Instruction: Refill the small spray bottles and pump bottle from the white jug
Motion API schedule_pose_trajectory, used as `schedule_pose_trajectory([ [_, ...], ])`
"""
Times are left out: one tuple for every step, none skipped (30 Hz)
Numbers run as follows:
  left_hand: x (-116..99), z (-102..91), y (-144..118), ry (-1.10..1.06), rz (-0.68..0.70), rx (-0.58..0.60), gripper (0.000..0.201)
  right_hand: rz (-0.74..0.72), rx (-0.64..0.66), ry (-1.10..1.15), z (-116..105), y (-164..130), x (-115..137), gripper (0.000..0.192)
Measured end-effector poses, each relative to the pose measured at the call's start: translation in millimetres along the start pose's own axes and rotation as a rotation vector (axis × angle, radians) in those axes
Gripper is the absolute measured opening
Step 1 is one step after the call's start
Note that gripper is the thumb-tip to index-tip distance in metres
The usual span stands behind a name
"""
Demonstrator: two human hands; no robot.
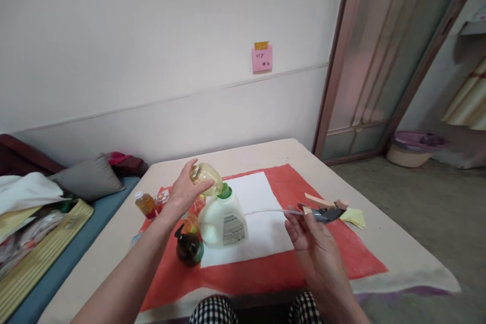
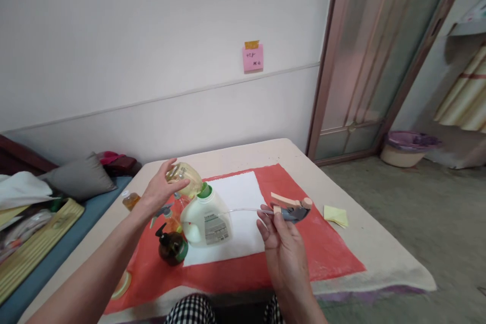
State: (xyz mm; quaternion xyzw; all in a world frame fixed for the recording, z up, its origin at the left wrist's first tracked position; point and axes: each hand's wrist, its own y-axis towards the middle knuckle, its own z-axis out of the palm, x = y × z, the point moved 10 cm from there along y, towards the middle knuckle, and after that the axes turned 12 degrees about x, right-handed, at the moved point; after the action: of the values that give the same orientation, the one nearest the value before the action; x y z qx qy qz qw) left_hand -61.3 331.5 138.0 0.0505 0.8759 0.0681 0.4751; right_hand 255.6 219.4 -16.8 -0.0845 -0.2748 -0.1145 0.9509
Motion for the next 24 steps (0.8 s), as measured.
schedule_pose_trajectory([
  [-1,0.7,1,-0.012,0.005,0.002,0.086,0.003,-0.001,0.001,-1,0,0,0.038],
  [-1,1.4,1,-0.021,0.010,0.003,0.086,0.006,-0.003,0.002,-2,1,0,0.038],
  [-2,2.0,2,-0.025,0.016,0.002,0.087,0.009,-0.005,0.004,-2,1,0,0.037],
  [-3,2.3,2,-0.024,0.019,-0.001,0.088,0.012,-0.007,0.005,-3,1,0,0.037],
  [-3,2.8,2,-0.018,0.019,-0.002,0.088,0.014,-0.008,0.006,-3,1,0,0.037],
  [-4,3.5,2,-0.008,0.017,-0.002,0.089,0.014,-0.008,0.004,-3,1,1,0.037],
  [-4,4.5,2,0.006,0.013,0.002,0.090,0.015,-0.009,0.002,-3,1,1,0.037],
  [-4,5.6,2,0.023,0.009,0.008,0.091,0.012,-0.010,0.000,-4,1,1,0.037],
  [-5,6.6,2,0.040,0.006,0.014,0.092,0.009,-0.013,-0.001,-4,1,1,0.038],
  [-5,7.3,2,0.055,0.007,0.017,0.092,0.006,-0.016,-0.002,-5,0,1,0.038],
  [-5,7.4,2,0.064,0.009,0.016,0.092,0.003,-0.017,-0.003,-6,0,1,0.038],
  [-5,7.2,2,0.064,0.012,0.011,0.091,0.000,-0.015,-0.004,-6,0,1,0.038],
  [-5,6.5,1,0.057,0.014,0.002,0.091,0.000,-0.011,-0.006,-6,0,1,0.038],
  [-4,5.6,1,0.044,0.014,-0.007,0.090,0.001,-0.008,-0.010,-6,0,1,0.038],
  [-4,4.6,0,0.025,0.012,-0.017,0.089,0.003,-0.006,-0.013,-6,0,1,0.038],
  [-3,3.7,-1,0.002,0.007,-0.026,0.089,0.006,-0.005,-0.014,-6,0,0,0.038],
  [-2,2.9,-1,-0.021,0.002,-0.032,0.088,0.008,-0.006,-0.015,-6,1,0,0.038],
  [-1,2.2,-2,-0.036,-0.005,-0.037,0.088,0.010,-0.007,-0.015,-5,1,-1,0.038],
  [0,1.6,-3,-0.043,-0.012,-0.039,0.087,0.010,-0.006,-0.016,-4,1,-1,0.038],
  [2,1.1,-4,-0.044,-0.016,-0.039,0.087,0.008,-0.003,-0.017,-3,1,-1,0.037],
  [4,0.6,-5,-0.047,-0.017,-0.039,0.088,0.007,0.001,-0.019,-2,1,-2,0.037],
  [7,0.2,-6,-0.059,-0.019,-0.038,0.088,0.005,0.004,-0.021,-1,0,-3,0.036],
  [12,-0.1,-7,-0.084,-0.022,-0.038,0.088,0.004,0.008,-0.024,1,0,-4,0.036],
  [18,-0.6,-9,-0.122,-0.027,-0.042,0.087,0.003,0.012,-0.027,2,0,-5,0.036],
])
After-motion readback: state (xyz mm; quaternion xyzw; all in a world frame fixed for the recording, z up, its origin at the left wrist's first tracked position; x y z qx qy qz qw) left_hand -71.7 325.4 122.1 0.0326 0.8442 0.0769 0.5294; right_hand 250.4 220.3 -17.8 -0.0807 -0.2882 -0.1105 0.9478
